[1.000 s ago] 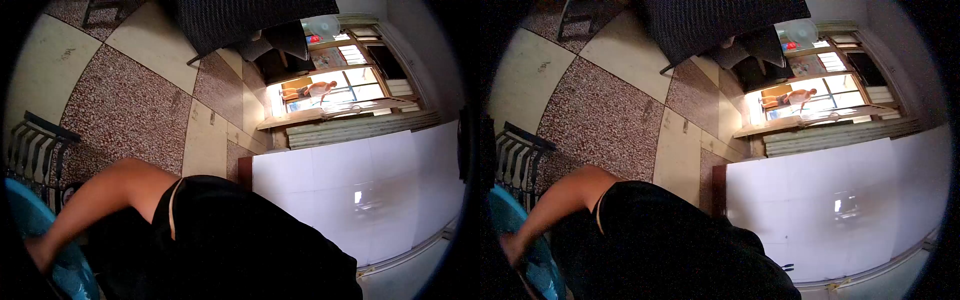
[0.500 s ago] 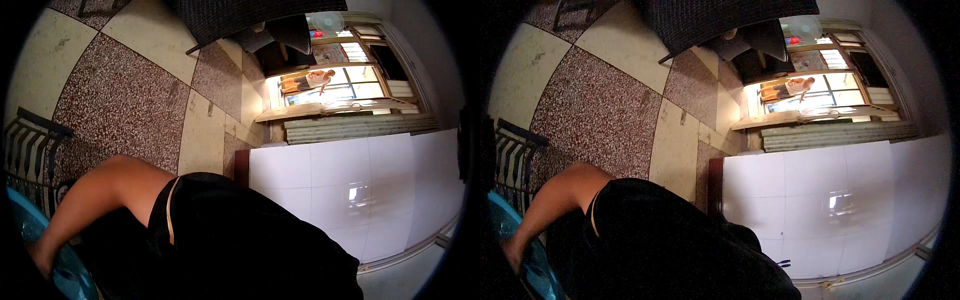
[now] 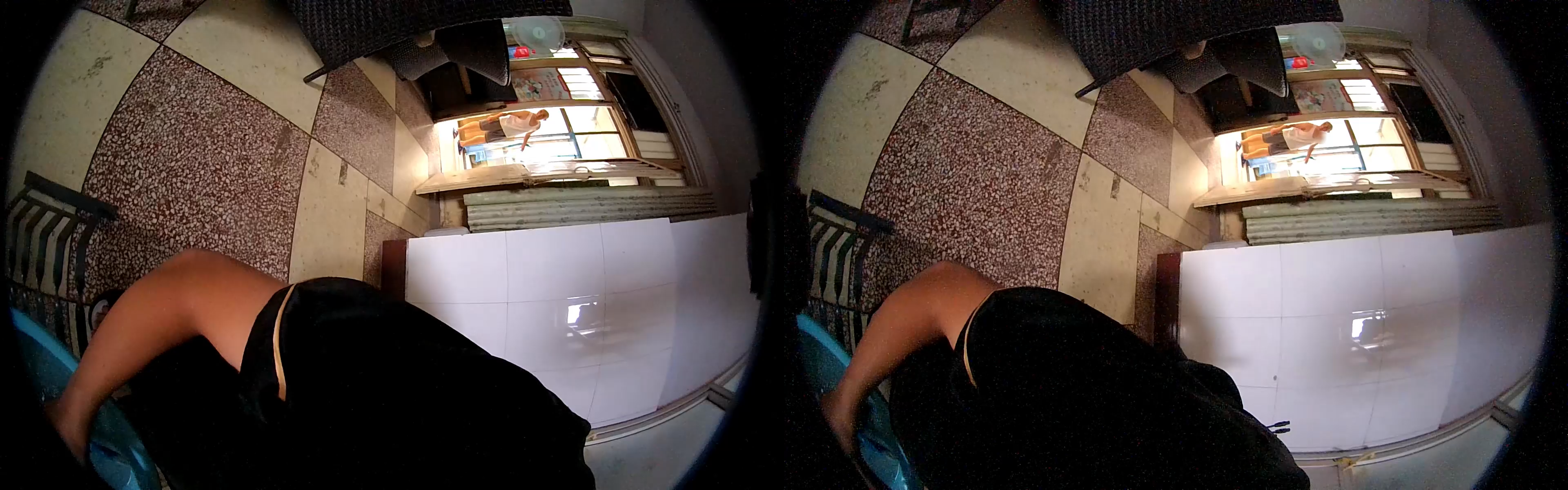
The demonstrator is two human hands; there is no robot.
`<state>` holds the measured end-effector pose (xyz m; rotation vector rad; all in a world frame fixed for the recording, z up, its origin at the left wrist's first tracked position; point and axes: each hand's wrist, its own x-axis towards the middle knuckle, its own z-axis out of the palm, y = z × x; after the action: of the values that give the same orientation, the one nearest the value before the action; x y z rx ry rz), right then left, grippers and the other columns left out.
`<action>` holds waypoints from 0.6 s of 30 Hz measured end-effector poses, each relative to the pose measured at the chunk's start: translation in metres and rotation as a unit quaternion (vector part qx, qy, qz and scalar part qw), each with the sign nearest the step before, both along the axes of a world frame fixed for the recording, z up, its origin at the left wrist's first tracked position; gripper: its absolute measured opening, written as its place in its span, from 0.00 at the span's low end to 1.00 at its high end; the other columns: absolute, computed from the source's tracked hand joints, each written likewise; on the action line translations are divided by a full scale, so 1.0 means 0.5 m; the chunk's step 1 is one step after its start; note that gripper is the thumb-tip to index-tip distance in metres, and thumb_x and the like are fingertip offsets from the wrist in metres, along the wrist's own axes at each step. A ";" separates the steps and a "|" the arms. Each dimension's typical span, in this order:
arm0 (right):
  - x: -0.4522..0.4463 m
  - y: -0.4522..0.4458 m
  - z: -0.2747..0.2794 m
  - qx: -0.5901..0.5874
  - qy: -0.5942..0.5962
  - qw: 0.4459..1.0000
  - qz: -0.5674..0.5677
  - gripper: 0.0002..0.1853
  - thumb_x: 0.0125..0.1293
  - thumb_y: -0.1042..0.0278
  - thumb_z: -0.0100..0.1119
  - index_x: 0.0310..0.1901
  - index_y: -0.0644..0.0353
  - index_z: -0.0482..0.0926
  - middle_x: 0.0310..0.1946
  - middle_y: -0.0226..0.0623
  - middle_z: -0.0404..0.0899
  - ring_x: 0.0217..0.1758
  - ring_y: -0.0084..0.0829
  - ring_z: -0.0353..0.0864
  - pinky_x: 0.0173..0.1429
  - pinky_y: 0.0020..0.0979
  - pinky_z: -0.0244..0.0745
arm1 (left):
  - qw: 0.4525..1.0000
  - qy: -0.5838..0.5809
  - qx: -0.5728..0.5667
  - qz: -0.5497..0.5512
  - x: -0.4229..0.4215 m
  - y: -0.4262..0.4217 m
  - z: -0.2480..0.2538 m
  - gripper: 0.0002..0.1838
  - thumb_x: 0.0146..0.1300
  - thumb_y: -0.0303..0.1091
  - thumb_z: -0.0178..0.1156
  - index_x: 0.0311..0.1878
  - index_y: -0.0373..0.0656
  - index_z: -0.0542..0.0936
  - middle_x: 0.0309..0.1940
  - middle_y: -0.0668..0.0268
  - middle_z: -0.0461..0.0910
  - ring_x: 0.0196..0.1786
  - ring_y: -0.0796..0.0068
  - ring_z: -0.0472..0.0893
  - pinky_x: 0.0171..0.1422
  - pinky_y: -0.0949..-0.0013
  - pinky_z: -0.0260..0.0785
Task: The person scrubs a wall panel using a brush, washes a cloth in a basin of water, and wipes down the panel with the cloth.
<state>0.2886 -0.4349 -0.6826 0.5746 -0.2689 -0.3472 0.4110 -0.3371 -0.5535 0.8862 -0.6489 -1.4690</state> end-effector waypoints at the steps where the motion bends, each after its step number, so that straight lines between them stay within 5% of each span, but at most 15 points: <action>1: -0.015 0.002 0.019 0.028 -0.038 0.999 0.001 0.42 0.67 0.29 0.38 0.74 0.49 0.51 0.76 0.41 0.42 0.78 0.44 0.42 0.75 0.57 0.40 | 1.000 0.004 0.000 0.001 0.003 0.001 0.001 0.28 0.53 0.33 0.58 0.60 0.41 0.69 0.61 0.60 0.68 0.65 0.65 0.68 0.70 0.61 0.57; 9: -0.084 0.050 0.122 0.166 -0.334 0.927 0.033 0.43 0.67 0.28 0.31 0.75 0.50 0.48 0.78 0.38 0.36 0.80 0.43 0.36 0.76 0.58 0.31 | 1.000 0.023 0.000 0.011 0.027 0.010 0.003 0.28 0.50 0.33 0.59 0.58 0.42 0.71 0.60 0.61 0.70 0.64 0.66 0.69 0.70 0.60 0.56; 12: -0.078 0.048 0.144 0.310 -0.173 0.933 0.063 0.49 0.63 0.23 0.34 0.76 0.48 0.42 0.79 0.39 0.33 0.80 0.44 0.33 0.76 0.58 0.29 | 0.999 0.028 0.002 0.017 0.041 0.012 -0.001 0.28 0.49 0.33 0.59 0.57 0.42 0.71 0.60 0.61 0.70 0.63 0.66 0.69 0.70 0.60 0.56; 18: -0.096 0.046 0.154 0.272 -0.209 0.935 0.089 0.43 0.62 0.29 0.40 0.70 0.51 0.49 0.71 0.40 0.41 0.74 0.45 0.42 0.72 0.56 0.38 | 0.999 0.044 -0.008 0.009 0.040 0.007 -0.002 0.28 0.47 0.32 0.60 0.56 0.42 0.73 0.59 0.62 0.71 0.63 0.67 0.70 0.70 0.60 0.56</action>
<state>0.2405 -0.4117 -0.6057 1.2164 -0.5340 -0.1139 0.4308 -0.3337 -0.5543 0.8081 -0.5854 -1.4755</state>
